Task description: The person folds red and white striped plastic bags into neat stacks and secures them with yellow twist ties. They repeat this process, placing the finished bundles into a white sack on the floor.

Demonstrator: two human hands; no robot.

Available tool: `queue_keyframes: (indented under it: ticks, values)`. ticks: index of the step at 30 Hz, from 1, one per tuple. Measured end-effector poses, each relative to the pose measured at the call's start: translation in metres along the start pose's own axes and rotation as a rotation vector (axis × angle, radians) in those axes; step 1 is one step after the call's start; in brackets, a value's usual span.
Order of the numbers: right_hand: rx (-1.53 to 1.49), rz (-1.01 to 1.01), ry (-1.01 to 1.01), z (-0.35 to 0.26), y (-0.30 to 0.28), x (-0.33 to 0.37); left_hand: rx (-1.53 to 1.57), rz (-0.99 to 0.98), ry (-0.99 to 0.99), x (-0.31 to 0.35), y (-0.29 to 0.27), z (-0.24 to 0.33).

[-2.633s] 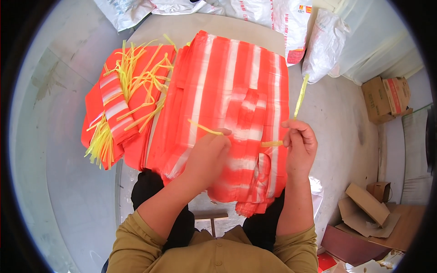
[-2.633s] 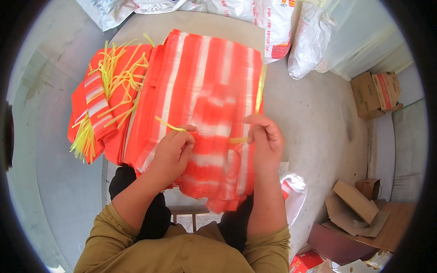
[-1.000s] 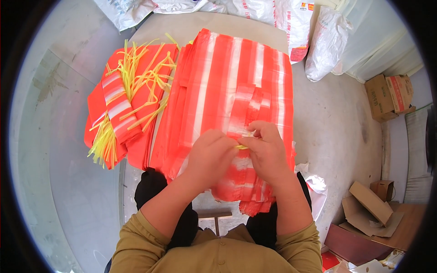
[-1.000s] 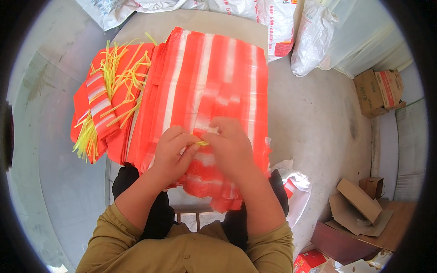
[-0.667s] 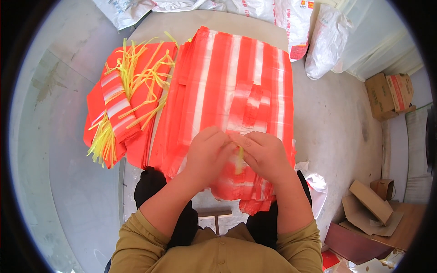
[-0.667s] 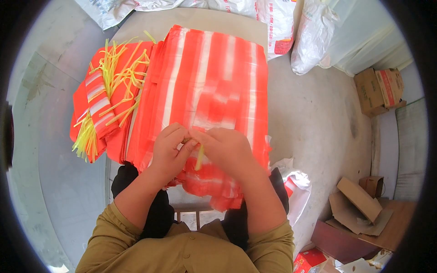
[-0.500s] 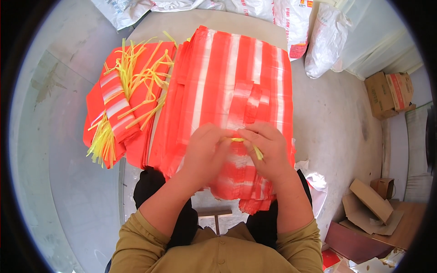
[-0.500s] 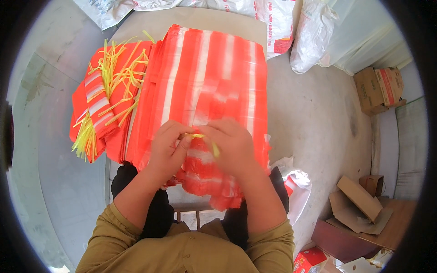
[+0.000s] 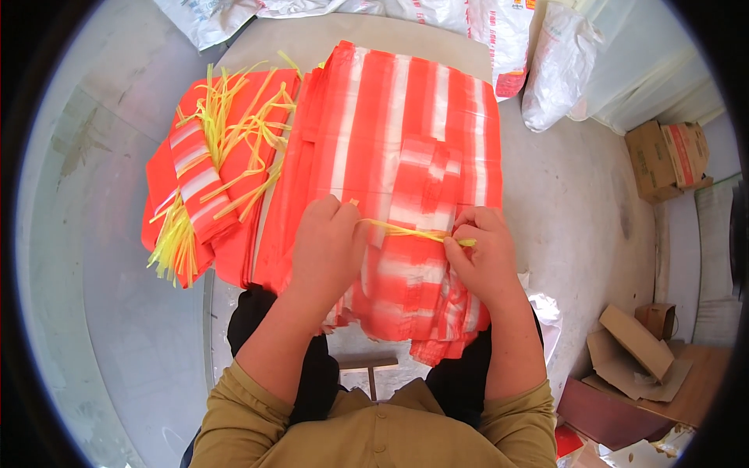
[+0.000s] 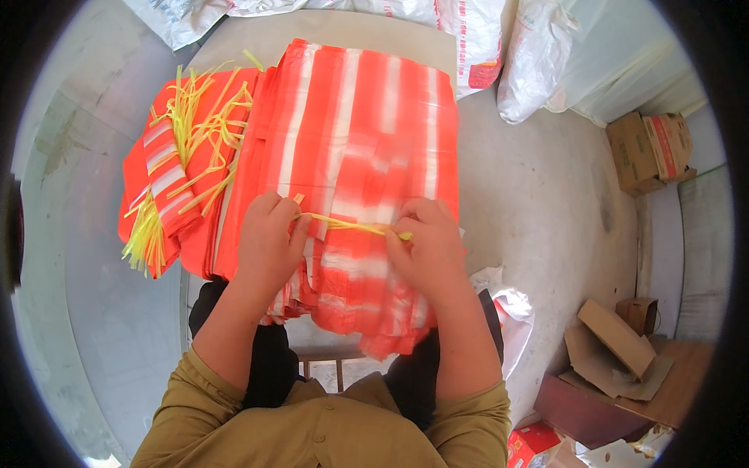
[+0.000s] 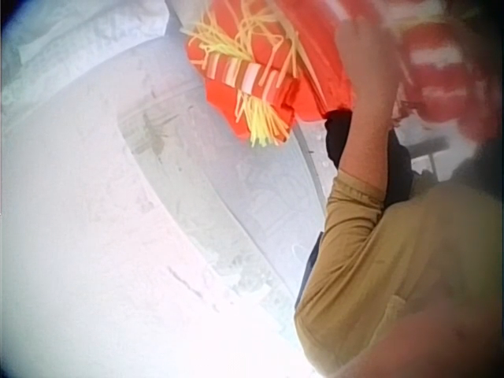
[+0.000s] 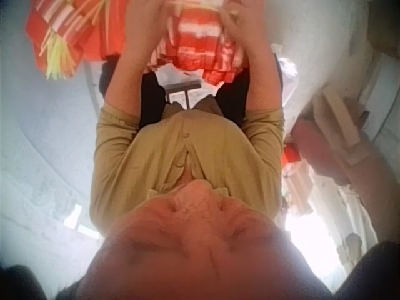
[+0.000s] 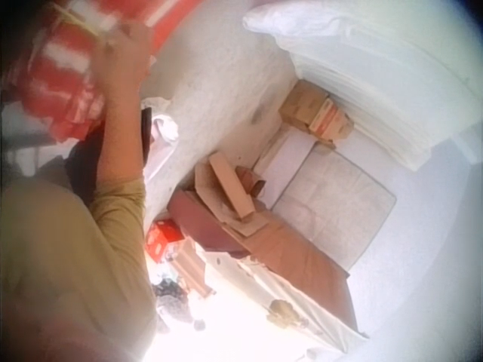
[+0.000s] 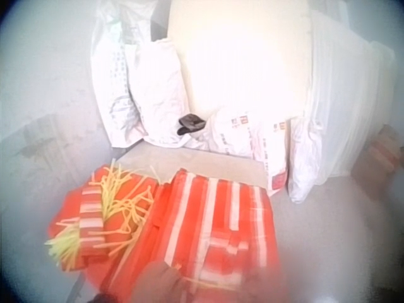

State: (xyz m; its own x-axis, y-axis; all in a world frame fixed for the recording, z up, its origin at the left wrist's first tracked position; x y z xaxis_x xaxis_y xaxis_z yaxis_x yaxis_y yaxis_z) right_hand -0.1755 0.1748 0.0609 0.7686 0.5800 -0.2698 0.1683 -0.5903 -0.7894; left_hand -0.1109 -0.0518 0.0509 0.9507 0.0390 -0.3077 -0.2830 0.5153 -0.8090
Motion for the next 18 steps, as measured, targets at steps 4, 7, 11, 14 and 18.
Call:
queue_keyframes:
  ticks: [4,7,11,14,18]
  values:
    - [-0.036,-0.059,0.046,0.001,0.001,0.000,-0.013,-0.004,-0.007,-0.002,-0.003,0.001]
    - [-0.058,-0.073,0.070,0.004,0.001,0.000,0.041,0.043,0.026,-0.005,-0.008,0.005]
    - [-0.243,-0.102,0.188,0.011,0.005,0.003,0.316,0.062,0.191,-0.006,-0.007,0.009]
    - [-0.430,-0.109,0.284,0.015,0.013,0.003,1.117,-0.351,-0.249,0.005,0.024,0.003]
    - [-0.675,-0.038,0.399,0.010,0.027,0.001,1.254,-0.402,-0.165,0.006,0.030,0.011]
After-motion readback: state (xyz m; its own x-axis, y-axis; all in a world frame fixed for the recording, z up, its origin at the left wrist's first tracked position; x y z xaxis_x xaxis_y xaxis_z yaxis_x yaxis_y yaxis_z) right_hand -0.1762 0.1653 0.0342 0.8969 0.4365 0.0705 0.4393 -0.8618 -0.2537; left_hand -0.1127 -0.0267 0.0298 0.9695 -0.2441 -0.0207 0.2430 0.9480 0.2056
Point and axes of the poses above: each hand's wrist, its own x-axis away from the middle knuckle, its own y-axis out of the palm, z = x × y, the point moved 6 cm from there along -x, towards the middle knuckle, and after that the axes turned 9 degrees about -z, right-handed, at the moved point
